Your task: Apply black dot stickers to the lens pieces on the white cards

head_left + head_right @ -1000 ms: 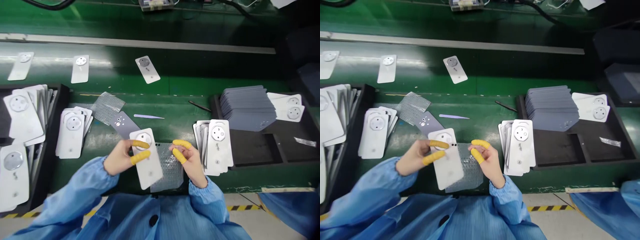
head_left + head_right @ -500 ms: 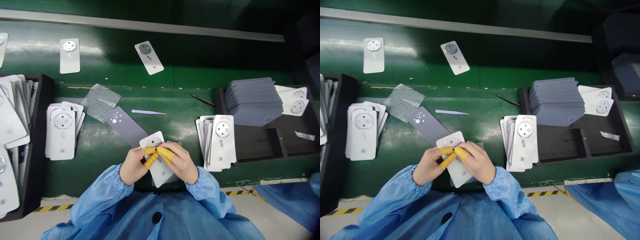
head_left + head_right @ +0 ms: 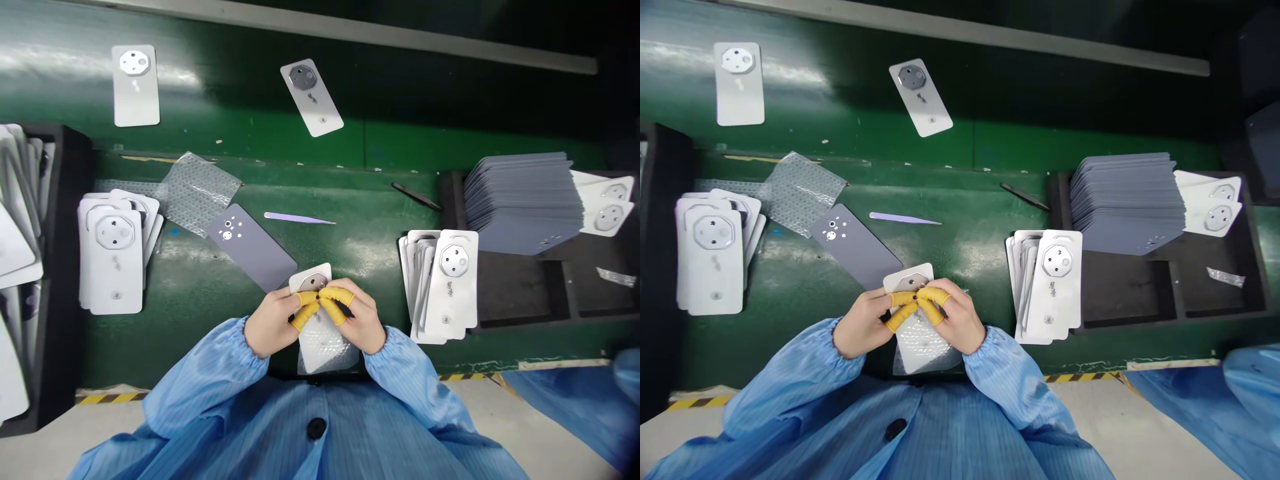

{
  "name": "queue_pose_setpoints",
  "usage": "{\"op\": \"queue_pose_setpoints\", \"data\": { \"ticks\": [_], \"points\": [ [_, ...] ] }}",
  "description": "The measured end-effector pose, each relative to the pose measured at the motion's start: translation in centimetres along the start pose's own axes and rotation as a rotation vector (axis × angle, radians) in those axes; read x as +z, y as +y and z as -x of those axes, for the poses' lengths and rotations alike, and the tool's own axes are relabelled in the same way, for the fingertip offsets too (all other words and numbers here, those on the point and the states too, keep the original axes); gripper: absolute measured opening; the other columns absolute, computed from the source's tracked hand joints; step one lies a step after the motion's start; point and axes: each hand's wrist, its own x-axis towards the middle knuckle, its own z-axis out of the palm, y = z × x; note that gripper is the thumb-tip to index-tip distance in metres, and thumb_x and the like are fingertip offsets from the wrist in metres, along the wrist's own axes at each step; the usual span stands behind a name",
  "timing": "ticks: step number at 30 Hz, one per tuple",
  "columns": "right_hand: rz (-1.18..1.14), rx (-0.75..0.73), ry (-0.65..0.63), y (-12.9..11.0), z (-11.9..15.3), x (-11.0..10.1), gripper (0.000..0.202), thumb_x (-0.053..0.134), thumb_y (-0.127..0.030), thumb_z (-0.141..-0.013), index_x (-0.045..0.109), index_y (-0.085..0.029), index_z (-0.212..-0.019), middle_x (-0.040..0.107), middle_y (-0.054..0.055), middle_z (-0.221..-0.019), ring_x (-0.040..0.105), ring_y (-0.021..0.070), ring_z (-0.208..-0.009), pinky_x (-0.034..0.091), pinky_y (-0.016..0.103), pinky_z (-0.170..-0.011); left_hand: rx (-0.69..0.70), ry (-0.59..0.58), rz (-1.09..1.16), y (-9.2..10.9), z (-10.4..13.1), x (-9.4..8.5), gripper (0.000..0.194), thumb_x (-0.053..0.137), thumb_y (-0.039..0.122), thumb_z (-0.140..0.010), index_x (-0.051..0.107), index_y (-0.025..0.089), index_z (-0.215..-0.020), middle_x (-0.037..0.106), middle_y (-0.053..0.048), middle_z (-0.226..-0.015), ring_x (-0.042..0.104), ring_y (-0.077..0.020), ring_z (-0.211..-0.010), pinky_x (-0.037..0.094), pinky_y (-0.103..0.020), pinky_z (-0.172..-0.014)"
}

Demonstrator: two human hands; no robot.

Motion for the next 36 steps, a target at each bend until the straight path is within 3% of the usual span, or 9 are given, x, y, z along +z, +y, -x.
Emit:
{"op": "queue_pose_setpoints", "data": {
  "ticks": [6,11,14,17,20,22,24,30,36],
  "points": [
    [0.107,-0.027,-0.016,-0.3,0.5,0.1,0.018,0.051,-0.012,-0.089,0.057,-0.018,-0.105,0.063,0.008,-0.096,0.064,0.0158,-0.089,0.056,0.028,-0.076,0.009,-0.075,0.024,0.2,0.0,0.1,0.019,0.05,0.016,-0.088,0.069,0.016,-0.091,0.073,-0.012,-0.091,0.071,-0.0211,-0.084,0.057,-0.031,-0.076],
    [0.269,-0.013,0.059,1.5,1.7,0.5,0.018,0.048,-0.022,-0.092,0.055,-0.019,-0.108,0.064,0.01,-0.1,0.065,0.0202,-0.091,0.057,0.031,-0.075,-0.019,-0.089,-0.068,0.4,-0.7,0.6,0.005,0.066,0.021,-0.079,0.07,0.021,-0.081,0.075,-0.002,-0.077,0.071,-0.0142,-0.073,0.055,-0.018,-0.071],
    [0.399,-0.162,0.058,4.0,1.5,0.4,0.02,0.045,-0.029,-0.094,0.054,-0.019,-0.108,0.063,0.011,-0.096,0.066,0.0224,-0.085,0.057,0.033,-0.067,-0.089,0.027,-0.108,0.0,-1.0,-1.1,0.013,0.069,0.029,-0.077,0.07,0.018,-0.086,0.077,-0.003,-0.085,0.072,-0.0155,-0.076,0.056,-0.018,-0.074],
    [0.566,-0.279,0.064,4.5,1.1,-1.0,0.023,0.041,-0.03,-0.095,0.054,-0.017,-0.108,0.063,0.013,-0.091,0.064,0.0268,-0.084,0.056,0.042,-0.071,-0.132,0.156,-0.093,1.1,0.4,-4.1,0.02,0.058,0.019,-0.083,0.066,0.013,-0.1,0.075,-0.011,-0.095,0.072,-0.0202,-0.086,0.057,-0.025,-0.079],
    [0.607,-0.271,0.132,2.2,0.7,-2.9,0.019,0.048,-0.022,-0.092,0.055,-0.016,-0.108,0.062,0.012,-0.091,0.062,0.0265,-0.087,0.054,0.048,-0.082,-0.189,0.354,-0.016,2.8,2.3,-6.5,0.04,0.053,0.017,-0.088,0.051,0.016,-0.128,0.071,-0.013,-0.109,0.069,-0.0243,-0.1,0.057,-0.035,-0.088],
    [0.582,-0.244,0.206,-0.3,0.0,-3.7,0.02,0.055,-0.014,-0.087,0.057,-0.018,-0.107,0.062,0.009,-0.09,0.063,0.0226,-0.086,0.054,0.044,-0.086,-0.23,0.474,0.123,3.7,2.7,-7.0,0.059,0.051,0.018,-0.091,0.027,0.023,-0.145,0.071,-0.011,-0.11,0.07,-0.0236,-0.098,0.059,-0.038,-0.085],
    [0.571,-0.261,0.261,-2.8,-0.9,-3.6,0.024,0.059,-0.011,-0.084,0.058,-0.02,-0.106,0.063,0.006,-0.088,0.063,0.0198,-0.083,0.053,0.044,-0.09,-0.25,0.461,0.313,4.4,2.3,-6.5,0.068,0.05,0.02,-0.093,0.012,0.027,-0.149,0.073,-0.007,-0.104,0.072,-0.0219,-0.09,0.062,-0.037,-0.08],
    [0.563,-0.335,0.119,-7.0,-2.9,-2.3,0.028,0.046,-0.008,-0.088,0.059,-0.023,-0.108,0.067,0.005,-0.096,0.064,0.0177,-0.087,0.046,0.048,-0.1,-0.249,0.36,0.619,6.4,0.5,-3.1,0.05,0.058,0.018,-0.09,0.039,0.03,-0.134,0.077,-0.002,-0.098,0.074,-0.019,-0.086,0.063,-0.028,-0.076],
    [0.611,-0.314,0.0,-7.5,-2.4,-2.5,0.028,0.053,-0.011,-0.084,0.059,-0.018,-0.11,0.057,0.016,-0.128,0.051,0.0298,-0.124,0.04,0.057,-0.103,-0.254,0.403,0.536,6.4,0.4,-2.9,0.059,0.06,0.016,-0.088,0.038,0.034,-0.14,0.076,0.0,-0.1,0.072,-0.0209,-0.096,0.061,-0.036,-0.088]
  ]
}}
